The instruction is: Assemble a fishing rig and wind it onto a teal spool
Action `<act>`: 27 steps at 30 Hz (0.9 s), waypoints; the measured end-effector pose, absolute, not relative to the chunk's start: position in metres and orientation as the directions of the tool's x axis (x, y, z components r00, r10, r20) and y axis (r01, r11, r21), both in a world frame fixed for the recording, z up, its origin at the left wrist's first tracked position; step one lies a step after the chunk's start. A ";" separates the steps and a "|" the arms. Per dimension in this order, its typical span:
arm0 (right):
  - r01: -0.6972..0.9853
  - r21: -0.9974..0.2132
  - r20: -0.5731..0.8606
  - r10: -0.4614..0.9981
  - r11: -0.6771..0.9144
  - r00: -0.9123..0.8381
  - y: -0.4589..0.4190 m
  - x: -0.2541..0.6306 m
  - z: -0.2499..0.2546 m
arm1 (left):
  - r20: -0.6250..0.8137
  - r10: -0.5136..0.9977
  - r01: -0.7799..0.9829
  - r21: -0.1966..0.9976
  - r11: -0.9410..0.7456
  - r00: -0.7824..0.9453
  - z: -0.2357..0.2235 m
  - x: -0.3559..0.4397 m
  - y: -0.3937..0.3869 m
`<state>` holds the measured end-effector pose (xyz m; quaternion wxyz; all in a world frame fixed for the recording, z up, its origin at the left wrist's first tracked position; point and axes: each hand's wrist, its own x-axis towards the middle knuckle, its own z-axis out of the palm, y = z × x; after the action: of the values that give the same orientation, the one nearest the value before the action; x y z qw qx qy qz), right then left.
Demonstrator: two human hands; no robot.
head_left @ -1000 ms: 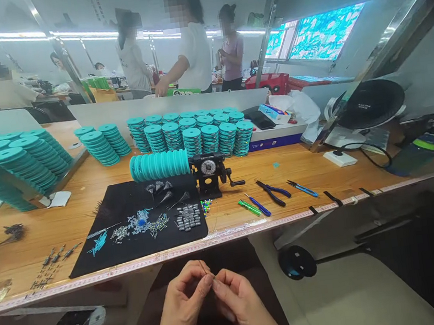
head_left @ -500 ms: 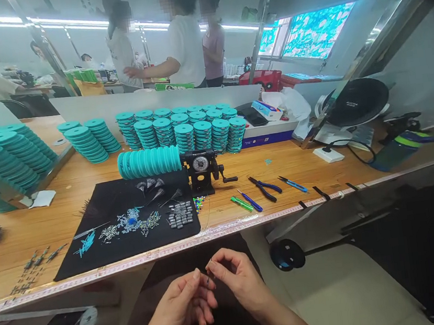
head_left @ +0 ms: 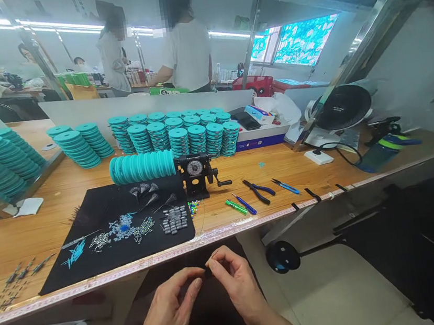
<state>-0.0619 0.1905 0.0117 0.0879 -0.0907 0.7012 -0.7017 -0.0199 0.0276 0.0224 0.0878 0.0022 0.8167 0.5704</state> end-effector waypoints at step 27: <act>-0.597 -0.613 0.516 -0.310 0.517 -0.799 0.186 -0.056 -0.002 | 0.638 0.190 0.595 0.510 0.622 -0.746 0.007 -0.034 0.023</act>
<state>-0.0563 0.1864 -0.0017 -0.1734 -0.2656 0.8536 -0.4133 -0.0341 0.0230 0.0069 -0.2733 0.2288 0.8580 0.3700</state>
